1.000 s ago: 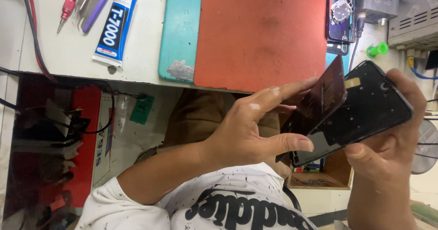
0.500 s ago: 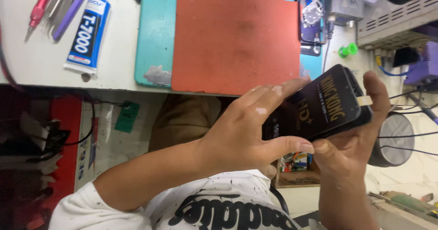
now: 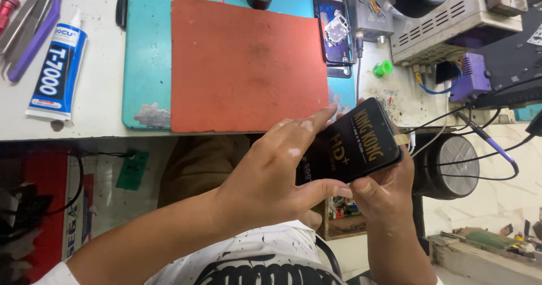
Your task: The person applies adhesive to a smartphone screen and attaches it to the phone body. They then remove the back cover and use a screwdriver to unscrew and remove internal components from the device.
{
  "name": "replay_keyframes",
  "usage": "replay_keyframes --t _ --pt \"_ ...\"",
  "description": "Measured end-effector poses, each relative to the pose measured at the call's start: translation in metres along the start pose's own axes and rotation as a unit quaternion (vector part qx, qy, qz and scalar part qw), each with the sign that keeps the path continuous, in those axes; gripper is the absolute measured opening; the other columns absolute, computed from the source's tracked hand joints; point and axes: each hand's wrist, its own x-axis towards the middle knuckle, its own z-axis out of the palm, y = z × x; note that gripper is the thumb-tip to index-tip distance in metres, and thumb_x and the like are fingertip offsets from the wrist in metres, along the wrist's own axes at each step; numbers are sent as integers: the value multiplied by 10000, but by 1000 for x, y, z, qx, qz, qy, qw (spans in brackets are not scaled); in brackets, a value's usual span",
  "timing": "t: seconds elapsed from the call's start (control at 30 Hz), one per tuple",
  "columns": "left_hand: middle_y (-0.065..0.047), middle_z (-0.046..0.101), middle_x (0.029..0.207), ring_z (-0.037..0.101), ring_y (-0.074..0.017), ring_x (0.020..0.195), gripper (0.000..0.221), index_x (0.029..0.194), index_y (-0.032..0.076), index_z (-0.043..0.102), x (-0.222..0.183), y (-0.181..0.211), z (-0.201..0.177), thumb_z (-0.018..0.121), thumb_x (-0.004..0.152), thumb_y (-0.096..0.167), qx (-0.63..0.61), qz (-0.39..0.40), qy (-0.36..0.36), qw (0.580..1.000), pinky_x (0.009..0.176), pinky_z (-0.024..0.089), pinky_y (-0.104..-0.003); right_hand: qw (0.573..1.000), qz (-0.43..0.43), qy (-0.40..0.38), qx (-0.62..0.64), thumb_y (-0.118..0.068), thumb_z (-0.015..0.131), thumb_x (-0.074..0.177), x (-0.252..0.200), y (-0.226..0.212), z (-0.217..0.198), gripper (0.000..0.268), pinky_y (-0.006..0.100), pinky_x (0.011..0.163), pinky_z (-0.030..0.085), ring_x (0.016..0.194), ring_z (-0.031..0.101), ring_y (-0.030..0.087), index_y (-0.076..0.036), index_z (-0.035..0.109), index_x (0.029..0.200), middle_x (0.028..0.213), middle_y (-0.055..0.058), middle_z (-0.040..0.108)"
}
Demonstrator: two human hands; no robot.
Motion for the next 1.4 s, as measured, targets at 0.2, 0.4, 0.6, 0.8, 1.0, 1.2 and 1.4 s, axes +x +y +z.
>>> replay_keyframes --t 0.2,0.4,0.6,0.8,1.0,1.2,1.4 --pt "-225 683 1184 651 -364 1107 913 1517 -76 444 1 1 1 858 836 371 9 17 -8 1000 1014 512 -438 1000 -10 17 2 -294 964 808 -4 2 -4 1105 441 1175 514 1370 595 299 128 310 1592 1487 244 550" --pt "-212 682 1116 653 -355 1065 922 1525 -80 434 4 1 1 854 834 362 4 7 -24 1000 975 520 -433 1000 -19 22 7 -284 960 816 -6 6 -8 1100 454 1183 510 1393 574 308 136 303 1592 1512 252 520" --pt "-203 677 1091 644 -349 1025 935 1529 -91 417 5 3 2 852 834 358 10 15 -28 999 950 520 -433 999 -31 29 5 -286 976 799 -6 8 -7 1107 469 1205 501 1434 546 298 129 307 1579 1551 219 490" --pt "-221 675 1204 642 -365 1106 924 1516 -96 428 3 1 2 844 840 378 14 15 -30 999 998 518 -437 999 -29 38 -1 -299 991 774 -8 8 -8 1121 462 1198 513 1414 564 305 121 332 1577 1528 241 513" --pt "-235 662 1289 637 -392 1167 890 1487 -89 458 2 -2 3 849 834 372 15 22 -30 999 1029 515 -442 999 -26 35 3 -284 996 765 -8 7 -6 1131 449 1183 519 1379 587 308 118 330 1586 1489 254 543" --pt "-228 638 1375 628 -389 1210 856 1498 -84 448 1 -5 1 838 867 343 20 64 -19 998 1058 523 -437 999 -27 41 6 -276 1001 760 -8 7 -2 1142 448 1181 529 1379 596 300 112 318 1589 1492 243 545" --pt "-231 653 1267 618 -404 1192 927 1517 -86 403 8 0 -5 835 831 364 47 26 -59 997 1054 483 -469 998 -21 46 32 -249 995 767 -6 15 -2 1115 453 1153 532 1298 607 292 102 329 1590 1425 239 560"
